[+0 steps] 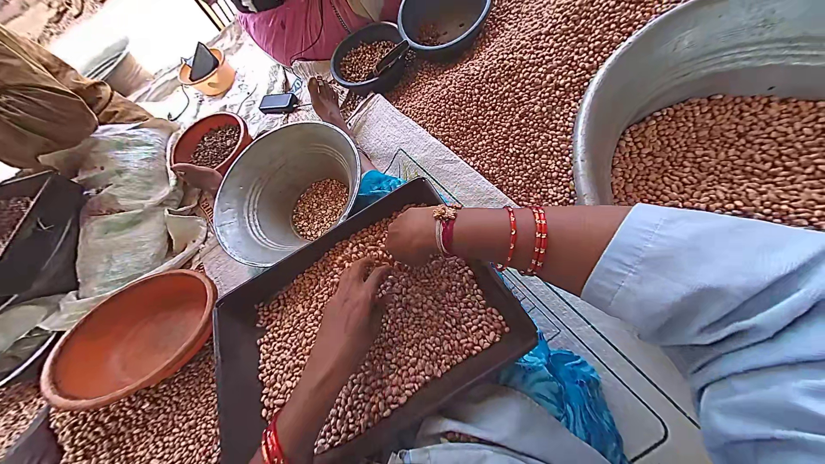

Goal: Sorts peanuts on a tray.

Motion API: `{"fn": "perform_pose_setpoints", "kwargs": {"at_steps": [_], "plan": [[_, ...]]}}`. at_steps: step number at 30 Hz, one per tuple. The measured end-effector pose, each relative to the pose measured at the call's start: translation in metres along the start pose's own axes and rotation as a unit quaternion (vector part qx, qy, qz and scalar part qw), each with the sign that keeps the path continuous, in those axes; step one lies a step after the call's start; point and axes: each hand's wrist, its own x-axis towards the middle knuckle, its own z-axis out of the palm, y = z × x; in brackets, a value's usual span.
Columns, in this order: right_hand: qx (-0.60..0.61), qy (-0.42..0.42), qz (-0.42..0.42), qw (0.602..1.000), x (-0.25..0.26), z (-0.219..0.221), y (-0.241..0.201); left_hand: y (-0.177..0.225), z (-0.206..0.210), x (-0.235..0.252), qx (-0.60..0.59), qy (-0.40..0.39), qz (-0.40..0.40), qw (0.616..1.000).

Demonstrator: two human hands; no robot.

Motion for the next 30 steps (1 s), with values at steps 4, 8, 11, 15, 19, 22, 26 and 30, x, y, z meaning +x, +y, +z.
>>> {"fn": "perform_pose_setpoints", "kwargs": {"at_steps": [4,8,11,15,19,22,26,30], "plan": [[-0.021,0.029,0.0,0.999,-0.01,-0.02,0.013,0.009,0.009,-0.017,-0.042,0.013,0.061,0.997],[-0.024,0.012,-0.039,0.999,-0.01,-0.023,0.012,0.014,0.033,-0.033,0.029,0.007,0.115,0.993],[-0.029,0.008,-0.052,0.998,-0.011,-0.022,0.011,0.014,0.041,-0.035,0.025,-0.005,0.127,0.992],[-0.027,0.025,-0.046,0.998,-0.011,-0.023,0.013,0.006,0.023,-0.024,-0.146,-0.023,0.048,0.988],[-0.02,0.037,-0.029,0.999,-0.009,-0.021,0.016,0.003,0.011,-0.004,-0.217,0.003,-0.009,0.976],[-0.026,0.049,-0.032,0.998,-0.003,-0.017,0.016,0.019,0.024,0.004,-0.116,-0.001,0.017,0.993],[-0.034,0.055,-0.06,0.996,0.005,-0.003,0.011,0.03,0.037,0.004,-0.07,-0.046,0.021,0.996],[-0.039,0.043,-0.073,0.996,0.012,0.011,0.001,-0.004,0.013,0.004,-0.292,0.03,-0.043,0.955]]}}
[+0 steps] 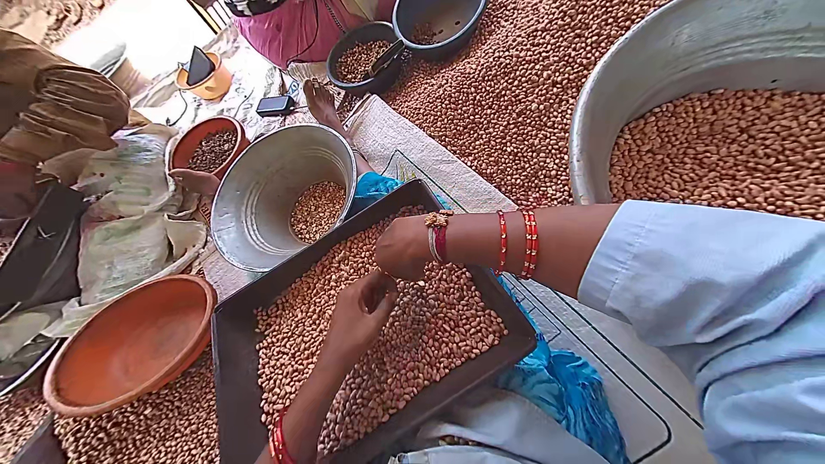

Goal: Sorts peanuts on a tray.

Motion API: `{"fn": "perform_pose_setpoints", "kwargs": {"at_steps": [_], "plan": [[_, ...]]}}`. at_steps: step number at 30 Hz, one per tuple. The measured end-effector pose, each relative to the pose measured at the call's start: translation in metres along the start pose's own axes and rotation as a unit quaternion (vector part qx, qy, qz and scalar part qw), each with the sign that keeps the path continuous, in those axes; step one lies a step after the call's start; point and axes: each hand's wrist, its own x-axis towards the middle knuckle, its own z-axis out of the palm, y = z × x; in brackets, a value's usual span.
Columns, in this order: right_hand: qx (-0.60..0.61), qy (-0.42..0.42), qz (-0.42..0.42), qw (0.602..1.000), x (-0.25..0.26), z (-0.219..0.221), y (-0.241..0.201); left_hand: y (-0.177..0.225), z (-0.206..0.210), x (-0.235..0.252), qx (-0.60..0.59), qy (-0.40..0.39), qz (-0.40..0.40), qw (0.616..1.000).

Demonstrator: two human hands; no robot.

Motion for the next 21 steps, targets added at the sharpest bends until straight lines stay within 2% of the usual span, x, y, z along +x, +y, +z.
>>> {"fn": "perform_pose_setpoints", "kwargs": {"at_steps": [1,3,7,9,12,15,17,19,21], "plan": [[-0.001,-0.002,-0.008,1.0,0.002,0.003,-0.001,-0.003,-0.013,0.0,-0.03,0.019,-0.012,0.999],[-0.008,-0.011,-0.013,1.0,0.004,0.005,-0.001,-0.009,-0.025,-0.002,-0.003,0.045,-0.019,0.999],[-0.028,-0.025,-0.007,0.999,0.009,0.006,0.0,-0.012,-0.006,-0.012,0.198,0.029,0.04,0.979],[-0.032,-0.035,-0.003,0.999,0.01,0.007,-0.001,-0.013,0.009,-0.015,0.258,0.02,0.056,0.964],[-0.039,-0.043,-0.003,0.998,0.008,0.01,-0.006,-0.01,0.016,-0.015,0.266,-0.007,0.056,0.962],[-0.045,-0.041,-0.005,0.998,0.009,0.013,-0.011,-0.004,-0.005,-0.007,0.231,-0.033,0.039,0.972],[-0.038,-0.035,-0.02,0.998,0.011,0.015,-0.011,-0.001,-0.034,0.0,0.242,0.07,0.072,0.965],[-0.036,-0.032,-0.034,0.998,0.013,0.018,-0.012,0.005,-0.066,0.007,0.295,0.217,0.084,0.927],[-0.035,-0.026,-0.037,0.998,0.016,0.021,-0.013,0.006,-0.087,0.013,0.309,0.281,0.088,0.904]]}}
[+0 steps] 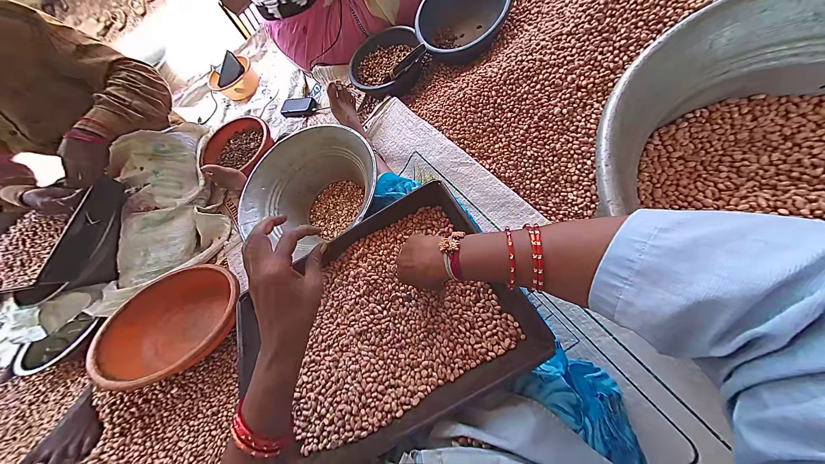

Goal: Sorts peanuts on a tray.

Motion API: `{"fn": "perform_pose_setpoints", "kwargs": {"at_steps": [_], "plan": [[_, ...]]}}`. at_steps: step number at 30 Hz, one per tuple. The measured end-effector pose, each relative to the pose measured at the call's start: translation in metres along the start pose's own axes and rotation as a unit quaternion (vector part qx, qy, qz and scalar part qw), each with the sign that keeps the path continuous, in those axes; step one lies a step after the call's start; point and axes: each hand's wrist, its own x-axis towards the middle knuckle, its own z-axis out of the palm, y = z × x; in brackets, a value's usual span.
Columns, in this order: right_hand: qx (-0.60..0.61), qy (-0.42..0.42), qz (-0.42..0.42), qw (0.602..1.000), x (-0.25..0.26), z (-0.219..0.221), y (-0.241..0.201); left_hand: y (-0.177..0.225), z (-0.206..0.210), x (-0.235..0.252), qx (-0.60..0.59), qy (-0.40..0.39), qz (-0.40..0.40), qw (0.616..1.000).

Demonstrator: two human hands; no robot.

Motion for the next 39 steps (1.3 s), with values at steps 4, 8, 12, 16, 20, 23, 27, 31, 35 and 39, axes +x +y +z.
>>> {"fn": "perform_pose_setpoints", "kwargs": {"at_steps": [4,8,12,16,20,23,27,31,35,39], "plan": [[-0.004,-0.015,0.0,1.0,0.004,-0.001,0.003,0.019,0.025,-0.011,-0.007,-0.043,0.039,0.998],[0.002,-0.044,0.03,0.999,-0.001,-0.006,0.004,0.037,0.064,-0.032,0.032,-0.122,0.067,0.99],[0.001,-0.061,0.041,0.997,-0.008,-0.016,0.01,0.035,0.062,-0.028,0.013,-0.164,0.062,0.984],[0.035,0.12,0.05,0.991,-0.014,-0.032,0.026,0.006,0.025,-0.006,-0.012,0.017,-0.003,1.0],[0.134,0.385,0.072,0.91,-0.022,-0.058,0.043,-0.014,0.004,0.001,0.0,0.068,-0.03,0.997],[0.151,0.37,0.094,0.912,-0.029,-0.063,0.052,-0.009,0.022,-0.01,0.014,-0.032,0.012,0.999],[0.134,0.288,0.104,0.942,-0.023,-0.052,0.051,-0.007,0.05,-0.023,0.053,-0.119,0.033,0.991],[0.12,0.25,0.094,0.956,-0.019,-0.048,0.048,-0.01,0.049,-0.018,0.056,-0.164,0.02,0.985],[0.109,0.253,0.103,0.956,-0.02,-0.048,0.05,-0.021,0.028,-0.004,0.031,-0.014,-0.048,0.998],[0.099,0.251,0.13,0.954,-0.02,-0.047,0.05,-0.011,0.027,-0.001,0.003,-0.015,-0.026,1.0]]}}
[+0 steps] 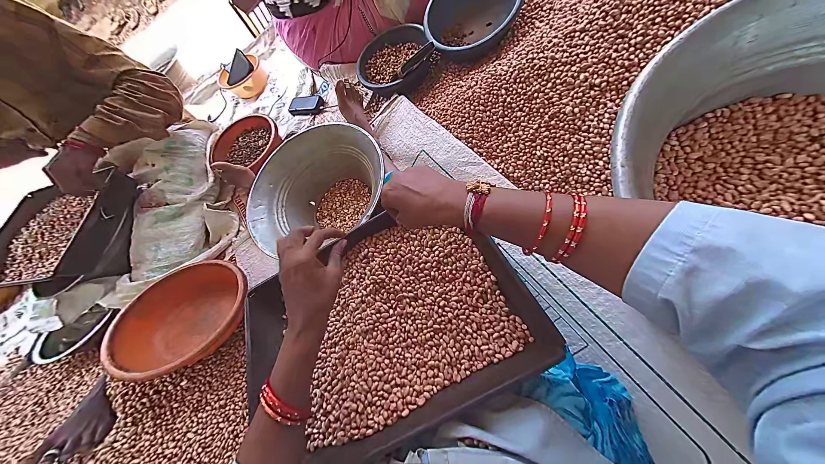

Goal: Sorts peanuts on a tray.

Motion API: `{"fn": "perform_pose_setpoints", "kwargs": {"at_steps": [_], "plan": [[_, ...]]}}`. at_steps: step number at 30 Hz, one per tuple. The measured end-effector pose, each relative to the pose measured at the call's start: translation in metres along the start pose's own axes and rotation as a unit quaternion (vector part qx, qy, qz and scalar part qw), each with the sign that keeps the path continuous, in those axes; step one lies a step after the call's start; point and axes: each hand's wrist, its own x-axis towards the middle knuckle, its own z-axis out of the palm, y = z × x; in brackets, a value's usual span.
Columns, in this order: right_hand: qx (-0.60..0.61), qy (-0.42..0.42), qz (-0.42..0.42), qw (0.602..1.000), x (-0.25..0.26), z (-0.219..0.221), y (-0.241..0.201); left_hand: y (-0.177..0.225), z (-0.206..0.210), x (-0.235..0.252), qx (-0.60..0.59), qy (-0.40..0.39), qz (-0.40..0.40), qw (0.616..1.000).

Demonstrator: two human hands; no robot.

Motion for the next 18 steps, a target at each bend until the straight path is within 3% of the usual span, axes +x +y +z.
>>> {"fn": "perform_pose_setpoints", "kwargs": {"at_steps": [4,8,11,15,18], "plan": [[-0.036,-0.014,0.028,0.999,-0.002,0.001,-0.002,0.02,0.034,-0.013,0.002,-0.094,0.057,0.994],[-0.034,-0.038,0.049,0.998,-0.001,0.01,-0.002,0.027,0.052,-0.019,0.024,-0.122,0.073,0.99],[-0.028,-0.053,0.045,0.997,0.002,0.021,0.0,0.021,0.035,-0.011,-0.003,-0.095,0.041,0.995],[-0.045,-0.073,0.04,0.996,0.002,0.032,-0.004,-0.01,-0.011,0.005,0.003,0.043,-0.048,0.998],[-0.058,-0.079,0.036,0.995,0.002,0.032,-0.006,-0.015,-0.02,-0.007,0.015,-0.018,-0.037,0.999]]}}
